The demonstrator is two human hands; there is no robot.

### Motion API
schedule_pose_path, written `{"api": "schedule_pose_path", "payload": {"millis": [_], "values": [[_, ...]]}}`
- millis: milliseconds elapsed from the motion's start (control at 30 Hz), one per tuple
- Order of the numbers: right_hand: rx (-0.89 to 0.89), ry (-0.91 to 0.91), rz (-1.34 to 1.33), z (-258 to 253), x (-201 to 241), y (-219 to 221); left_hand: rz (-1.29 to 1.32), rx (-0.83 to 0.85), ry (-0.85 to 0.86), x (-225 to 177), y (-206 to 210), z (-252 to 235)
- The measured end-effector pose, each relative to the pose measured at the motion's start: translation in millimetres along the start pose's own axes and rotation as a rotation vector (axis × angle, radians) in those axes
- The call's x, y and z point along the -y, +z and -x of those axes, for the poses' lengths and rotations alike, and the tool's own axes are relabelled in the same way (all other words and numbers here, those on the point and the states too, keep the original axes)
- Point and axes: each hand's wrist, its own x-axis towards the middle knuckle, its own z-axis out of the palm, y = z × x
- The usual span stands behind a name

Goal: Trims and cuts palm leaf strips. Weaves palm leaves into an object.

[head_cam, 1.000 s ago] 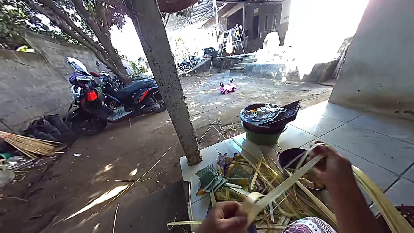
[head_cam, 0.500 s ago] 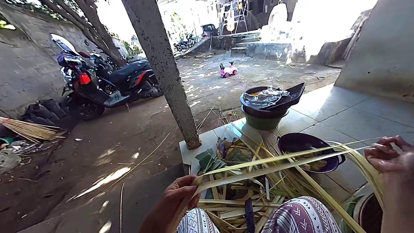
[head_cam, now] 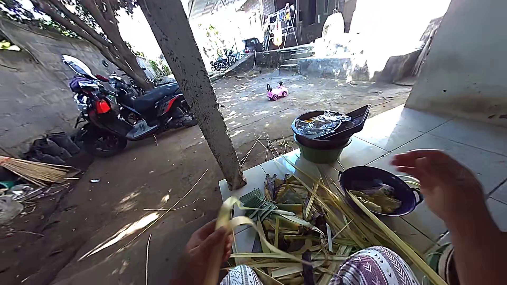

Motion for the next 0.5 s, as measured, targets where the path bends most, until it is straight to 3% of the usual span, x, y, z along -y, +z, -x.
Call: {"api": "schedule_pose_path", "payload": {"millis": [133, 200, 367, 500], "values": [[0.677, -0.089, -0.172, 4, 36, 95, -0.25, 0.267, 0.175, -14, 48, -13], [0.888, -0.056, -0.223, 6, 45, 119, -0.279, 0.41, 0.27, -15, 58, -19], [1.081, -0.01, -0.202, -6, 52, 132, -0.317, 0.467, 0.307, -17, 58, -20], [1.132, 0.149, -0.244, -13, 55, 132, -0.258, 0.441, 0.308, -13, 57, -19]]}}
